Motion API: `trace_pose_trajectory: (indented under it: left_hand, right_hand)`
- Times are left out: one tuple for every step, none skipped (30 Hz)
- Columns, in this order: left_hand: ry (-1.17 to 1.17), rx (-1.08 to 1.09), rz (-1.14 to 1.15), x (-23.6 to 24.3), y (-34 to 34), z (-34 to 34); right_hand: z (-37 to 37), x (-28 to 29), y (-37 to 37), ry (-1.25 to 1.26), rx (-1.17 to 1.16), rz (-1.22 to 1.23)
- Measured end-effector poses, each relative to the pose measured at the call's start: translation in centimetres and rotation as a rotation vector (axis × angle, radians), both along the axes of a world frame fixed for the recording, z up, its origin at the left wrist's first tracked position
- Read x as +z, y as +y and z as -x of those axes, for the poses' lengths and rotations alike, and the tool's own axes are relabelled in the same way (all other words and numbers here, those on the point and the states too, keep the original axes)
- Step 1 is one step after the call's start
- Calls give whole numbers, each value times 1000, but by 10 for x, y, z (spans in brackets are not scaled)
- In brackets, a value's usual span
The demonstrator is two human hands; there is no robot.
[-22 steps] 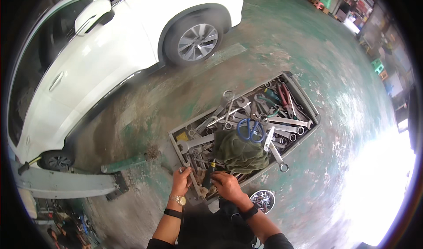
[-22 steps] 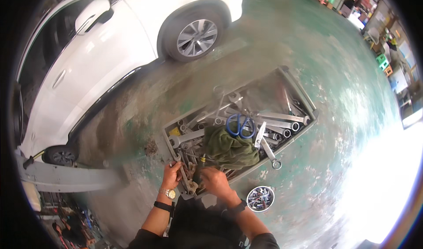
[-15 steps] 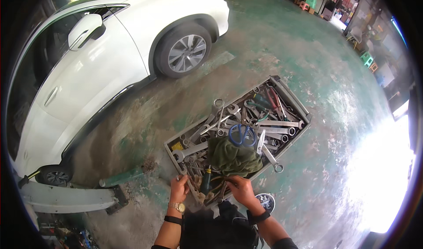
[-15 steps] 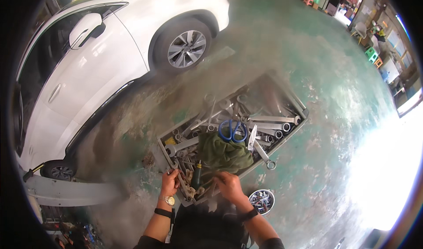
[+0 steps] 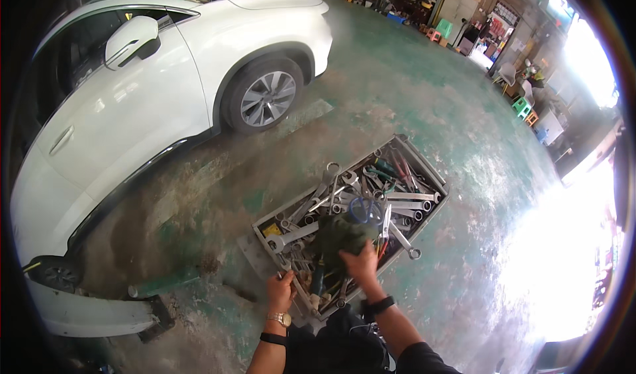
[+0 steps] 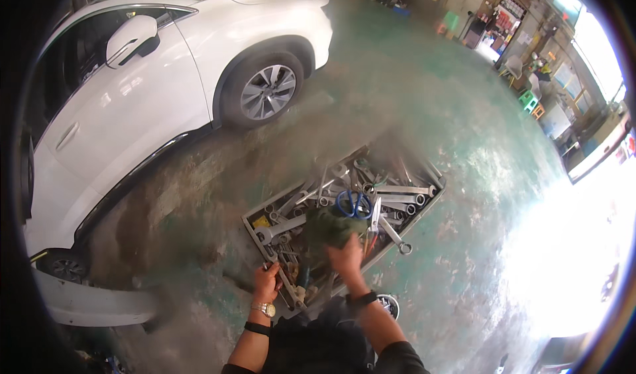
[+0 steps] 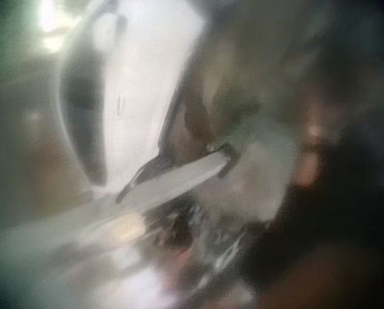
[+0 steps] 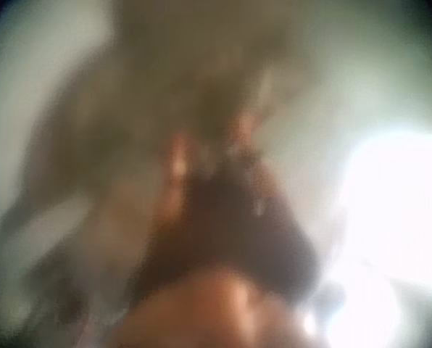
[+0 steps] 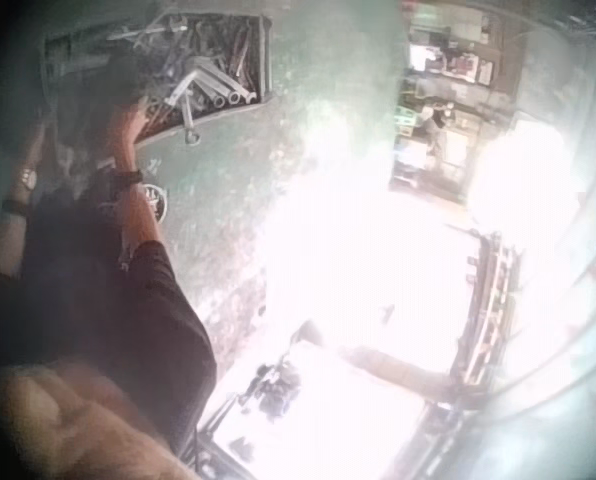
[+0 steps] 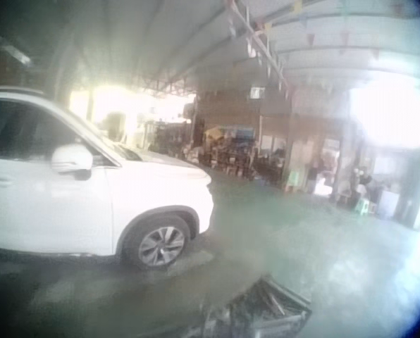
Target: The person selects wrenches from a tool cart and uses them to loosen and tighten bolts on a disassembled engine block. The person repeatedly returns to the tool cart to retrieve additional wrenches and continues working on the engine.
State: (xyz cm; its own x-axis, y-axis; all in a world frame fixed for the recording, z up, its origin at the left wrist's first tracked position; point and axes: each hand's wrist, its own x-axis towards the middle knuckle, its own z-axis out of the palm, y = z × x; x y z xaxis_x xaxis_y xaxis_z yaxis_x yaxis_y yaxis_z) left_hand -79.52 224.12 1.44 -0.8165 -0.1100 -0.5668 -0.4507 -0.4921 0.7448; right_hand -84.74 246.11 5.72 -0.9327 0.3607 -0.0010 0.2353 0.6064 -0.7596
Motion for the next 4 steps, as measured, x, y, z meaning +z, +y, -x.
trace_pose_trajectory:
  left_hand:
    - [-2, 8, 6, 0, 0, 0]
    - [30, -22, -16, -2, -2, -1]
    - [36, -3, -45, -5, -2, 0]
    - [45, 17, -75, -9, -1, -1]
  right_hand:
    - [-6, 0, -22, 43, 53, -11]
    - [-11, 2, -40, 17, 172, -52]
    - [-13, 3, -54, -11, 287, -88]
    - [-12, 4, -66, -55, 406, -227]
